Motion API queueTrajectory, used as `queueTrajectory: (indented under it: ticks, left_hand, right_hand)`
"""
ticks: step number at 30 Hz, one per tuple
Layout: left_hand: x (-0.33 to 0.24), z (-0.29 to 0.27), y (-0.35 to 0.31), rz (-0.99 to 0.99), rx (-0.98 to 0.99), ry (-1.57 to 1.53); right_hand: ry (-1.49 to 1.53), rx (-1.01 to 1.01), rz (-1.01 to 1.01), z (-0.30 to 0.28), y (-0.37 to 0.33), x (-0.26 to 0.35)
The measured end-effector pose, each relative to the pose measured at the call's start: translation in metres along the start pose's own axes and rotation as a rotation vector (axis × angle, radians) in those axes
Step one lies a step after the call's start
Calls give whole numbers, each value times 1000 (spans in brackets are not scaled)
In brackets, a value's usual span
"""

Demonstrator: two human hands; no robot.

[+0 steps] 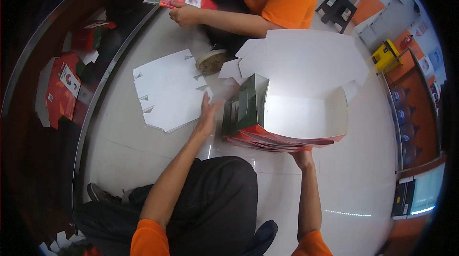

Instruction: The person sits on the floor and assembles small rectangular boxes by folding flat cardboard pieces and inserting them into pre-printed sleeves. They repeatedly pick up a flat piece, fold it into a box shape, and slide it into a red and green sleeve, stacking the finished units.

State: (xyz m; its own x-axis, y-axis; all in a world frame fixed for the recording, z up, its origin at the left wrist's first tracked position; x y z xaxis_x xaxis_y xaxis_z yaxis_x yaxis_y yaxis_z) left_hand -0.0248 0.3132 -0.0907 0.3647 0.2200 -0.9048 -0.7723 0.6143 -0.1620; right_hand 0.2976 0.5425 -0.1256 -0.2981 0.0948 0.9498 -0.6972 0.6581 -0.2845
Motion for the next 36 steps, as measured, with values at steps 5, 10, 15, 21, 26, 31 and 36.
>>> queueTrajectory:
  ticks: [5, 10, 15, 21, 26, 31, 36]
  left_hand:
    - [-76, 5, 53, 162, 111, -199]
    - [-103, 47, 53, -119, 424, 34]
    - [-66, 44, 32, -443, 567, 143]
    - [-53, 90, 16, -512, 520, 165]
    - [-19, 143, -12, -349, 778, 47]
    - [-13, 147, -18, -353, 755, 105]
    - [-41, 156, -28, -272, 755, 64]
  right_hand:
    - [379, -544, 147, 44, -66, 35]
    - [571, -273, 167, 135, -111, 51]
    - [637, -264, -6, 114, -53, 55]
    - [905, -56, -172, 83, -30, 20]
    - [783, -77, -128, 83, -14, 8]
    - [707, -122, -130, 73, -12, 12]
    - [643, -150, -152, 57, -15, 29]
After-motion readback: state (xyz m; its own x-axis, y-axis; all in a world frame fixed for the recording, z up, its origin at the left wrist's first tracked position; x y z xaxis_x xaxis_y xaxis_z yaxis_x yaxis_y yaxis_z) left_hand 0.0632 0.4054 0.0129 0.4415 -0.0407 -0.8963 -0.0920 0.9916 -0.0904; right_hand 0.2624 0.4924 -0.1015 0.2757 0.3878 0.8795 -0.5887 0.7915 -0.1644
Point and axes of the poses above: each hand's wrist, its own y-axis towards the middle knuckle, its own z-axis out of the palm, x = y × z, the point moved 3 cm from there along y, towards the middle knuckle, and after that the axes turned 12 degrees about -y, right-handed, at the moved point
